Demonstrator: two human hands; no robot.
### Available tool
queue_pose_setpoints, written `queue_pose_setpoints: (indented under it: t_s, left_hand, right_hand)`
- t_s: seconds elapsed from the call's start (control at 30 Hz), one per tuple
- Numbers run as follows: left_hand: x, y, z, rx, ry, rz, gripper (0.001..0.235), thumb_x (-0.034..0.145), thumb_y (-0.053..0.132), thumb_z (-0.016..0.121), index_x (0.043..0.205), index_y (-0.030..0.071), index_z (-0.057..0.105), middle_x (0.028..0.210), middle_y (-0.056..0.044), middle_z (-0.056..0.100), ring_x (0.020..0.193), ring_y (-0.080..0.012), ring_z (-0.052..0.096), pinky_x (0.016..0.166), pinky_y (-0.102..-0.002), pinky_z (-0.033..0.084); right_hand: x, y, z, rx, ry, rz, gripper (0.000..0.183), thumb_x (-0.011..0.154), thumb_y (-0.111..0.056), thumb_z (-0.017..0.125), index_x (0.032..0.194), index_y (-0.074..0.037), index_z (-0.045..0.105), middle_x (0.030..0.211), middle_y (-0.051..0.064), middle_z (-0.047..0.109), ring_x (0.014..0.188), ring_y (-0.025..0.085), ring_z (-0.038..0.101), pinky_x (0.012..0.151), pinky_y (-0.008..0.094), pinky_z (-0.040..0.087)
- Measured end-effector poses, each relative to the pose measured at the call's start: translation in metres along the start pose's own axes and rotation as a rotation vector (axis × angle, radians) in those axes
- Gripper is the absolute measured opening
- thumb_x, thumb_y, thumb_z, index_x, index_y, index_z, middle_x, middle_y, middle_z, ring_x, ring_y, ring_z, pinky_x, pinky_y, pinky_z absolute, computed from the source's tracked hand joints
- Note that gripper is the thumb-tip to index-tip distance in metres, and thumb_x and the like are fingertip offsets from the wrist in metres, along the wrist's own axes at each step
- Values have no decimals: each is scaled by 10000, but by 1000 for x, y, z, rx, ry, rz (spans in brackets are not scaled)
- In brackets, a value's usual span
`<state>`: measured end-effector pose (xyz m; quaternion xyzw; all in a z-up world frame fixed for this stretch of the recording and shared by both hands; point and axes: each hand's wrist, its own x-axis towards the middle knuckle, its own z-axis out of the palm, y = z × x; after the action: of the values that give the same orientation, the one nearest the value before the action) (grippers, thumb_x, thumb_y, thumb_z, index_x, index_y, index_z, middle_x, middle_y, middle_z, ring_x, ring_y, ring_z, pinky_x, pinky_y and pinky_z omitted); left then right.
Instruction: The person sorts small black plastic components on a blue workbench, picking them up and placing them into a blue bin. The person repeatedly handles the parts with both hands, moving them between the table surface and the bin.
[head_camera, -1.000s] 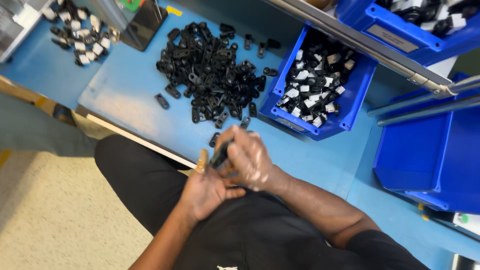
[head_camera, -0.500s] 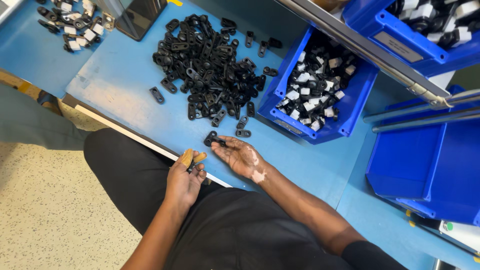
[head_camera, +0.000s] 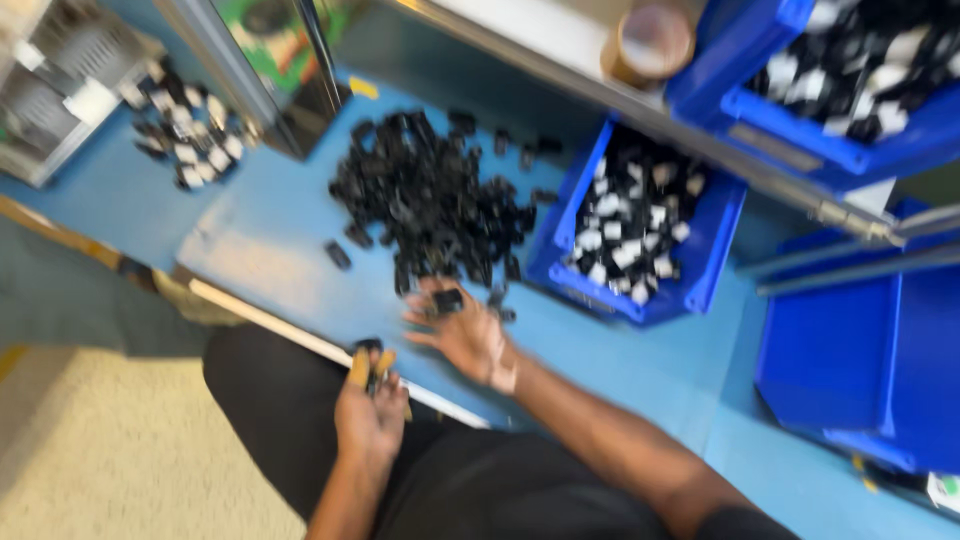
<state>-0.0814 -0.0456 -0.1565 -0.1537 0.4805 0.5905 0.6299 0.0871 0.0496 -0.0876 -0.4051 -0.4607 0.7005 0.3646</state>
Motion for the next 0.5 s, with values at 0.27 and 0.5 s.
queue_pose_setpoints:
  t_s: [0.27,0.5]
  left_hand:
    - [20,7,21,115,-37,-48,305,999,395,583,1102,111,627,1042,-75,711,822,-207,597,740,-345,478]
    - [16,9,5,236,-125,22,328,1007,388,572,1111,80,617,1078,-132,726,811,-226,602,730,-363,495]
  right_hand:
    - [-63,-104,14,509,-329,-80,404,1144,-435,490,1039,-49,544,737,-6,472,588,61,395,515,212,325]
    - [-61,-60,7,134,-40,22,423,1083,-450,481,999,-42,553,704,-2,473,551,74,403,457,224,327]
